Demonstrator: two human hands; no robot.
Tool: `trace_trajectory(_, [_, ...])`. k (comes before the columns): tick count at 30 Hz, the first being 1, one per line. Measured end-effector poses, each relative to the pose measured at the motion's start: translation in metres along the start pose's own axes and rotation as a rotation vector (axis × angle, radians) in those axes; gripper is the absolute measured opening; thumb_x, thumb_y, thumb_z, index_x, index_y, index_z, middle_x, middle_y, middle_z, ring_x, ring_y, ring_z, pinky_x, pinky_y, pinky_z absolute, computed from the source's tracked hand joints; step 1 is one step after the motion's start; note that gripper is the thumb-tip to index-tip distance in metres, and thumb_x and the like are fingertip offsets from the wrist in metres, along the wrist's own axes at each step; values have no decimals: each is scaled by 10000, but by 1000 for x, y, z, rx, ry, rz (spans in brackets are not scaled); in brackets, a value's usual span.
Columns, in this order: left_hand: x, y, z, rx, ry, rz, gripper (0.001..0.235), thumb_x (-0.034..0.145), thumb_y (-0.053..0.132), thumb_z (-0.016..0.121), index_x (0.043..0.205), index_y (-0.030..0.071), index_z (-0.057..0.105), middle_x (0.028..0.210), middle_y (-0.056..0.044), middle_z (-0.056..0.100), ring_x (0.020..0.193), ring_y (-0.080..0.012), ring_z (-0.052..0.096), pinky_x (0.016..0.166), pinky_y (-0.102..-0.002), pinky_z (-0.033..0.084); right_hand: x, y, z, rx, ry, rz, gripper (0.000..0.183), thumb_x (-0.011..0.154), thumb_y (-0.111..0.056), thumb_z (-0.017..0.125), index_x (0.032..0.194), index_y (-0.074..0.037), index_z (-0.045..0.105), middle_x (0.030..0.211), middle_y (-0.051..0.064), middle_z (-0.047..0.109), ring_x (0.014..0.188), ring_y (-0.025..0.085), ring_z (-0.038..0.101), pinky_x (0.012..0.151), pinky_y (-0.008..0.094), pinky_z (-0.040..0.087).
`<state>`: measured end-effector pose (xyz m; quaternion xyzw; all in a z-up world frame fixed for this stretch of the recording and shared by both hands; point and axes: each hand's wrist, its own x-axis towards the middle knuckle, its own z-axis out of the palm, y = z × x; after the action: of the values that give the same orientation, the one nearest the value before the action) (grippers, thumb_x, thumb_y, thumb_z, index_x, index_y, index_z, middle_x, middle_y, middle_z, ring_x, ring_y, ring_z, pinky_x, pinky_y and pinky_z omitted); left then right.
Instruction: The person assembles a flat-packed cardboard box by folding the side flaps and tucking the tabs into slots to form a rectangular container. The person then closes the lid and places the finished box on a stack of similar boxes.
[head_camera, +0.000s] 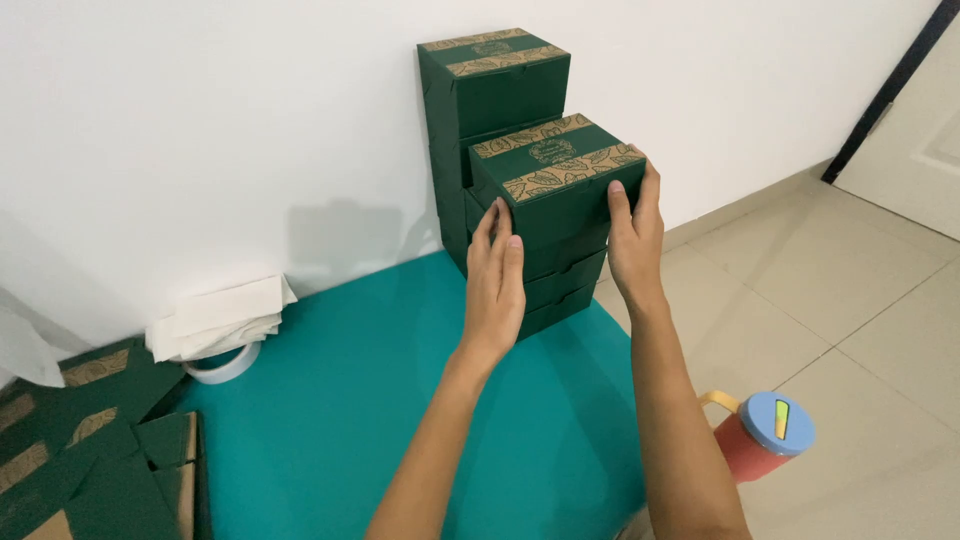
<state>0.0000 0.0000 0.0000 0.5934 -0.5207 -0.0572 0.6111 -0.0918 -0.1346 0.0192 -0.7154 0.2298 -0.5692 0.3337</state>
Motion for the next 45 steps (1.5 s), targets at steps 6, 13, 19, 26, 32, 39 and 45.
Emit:
trace_trajectory(6, [2, 0, 2, 4, -12, 1, 586, 1075, 363, 195, 1564, 41, 161, 1556, -265, 142, 1453, -484, 154, 1173, -618, 175, 13, 40, 8, 0, -30, 48, 487, 1082, -369, 370, 1503, -127, 323, 1503, 239, 401, 1406, 455, 339, 1151, 613, 252])
trace_trajectory(13, [3, -9, 5, 44, -15, -5, 595, 1072, 368, 203, 1570, 44, 156, 1574, -261, 131, 1458, -481, 153, 1169, -623, 164, 15, 48, 10, 1, -18, 60, 504, 1082, -395, 360, 1512, -133, 330, 1508, 228, 407, 1406, 442, 350, 1139, 594, 278])
trace_trajectory(19, [3, -18, 8, 53, -7, -14, 605, 1076, 409, 199, 1588, 90, 161, 1615, -204, 129, 1458, -437, 175, 1161, -603, 30, 17, 54, 12, 25, -6, 44, 515, 1085, -399, 373, 1516, -123, 314, 1509, 241, 392, 1401, 447, 355, 1135, 607, 298])
trace_trajectory(26, [1, -31, 10, 144, 14, -22, 604, 1080, 417, 211, 1586, 88, 174, 1628, -197, 129, 1454, -410, 221, 1138, -556, -39, 10, 37, 15, 37, 3, 59, 554, 1071, -428, 371, 1491, -70, 320, 1499, 265, 392, 1395, 470, 367, 1132, 612, 300])
trace_trajectory(32, [3, -43, 12, 156, 21, -18, 596, 1080, 408, 203, 1593, 110, 152, 1648, -167, 95, 1475, -372, 223, 1130, -547, -73, 12, 40, 17, 47, -9, 53, 542, 1070, -421, 376, 1491, -84, 317, 1503, 245, 396, 1402, 450, 366, 1143, 604, 282])
trace_trajectory(39, [3, -49, 13, 153, 34, 6, 572, 1074, 345, 200, 1597, 122, 137, 1656, -162, 80, 1481, -379, 229, 1129, -556, -70, 11, 44, 17, 48, -28, 24, 516, 1075, -404, 378, 1491, -102, 325, 1494, 212, 421, 1403, 419, 381, 1151, 586, 280])
trace_trajectory(45, [2, -51, 12, 140, 28, 3, 573, 1067, 319, 196, 1600, 119, 130, 1660, -157, 68, 1482, -370, 234, 1127, -561, -69, 13, 55, 18, 34, -26, -1, 499, 1085, -377, 378, 1496, -98, 322, 1490, 213, 427, 1400, 417, 379, 1149, 591, 280])
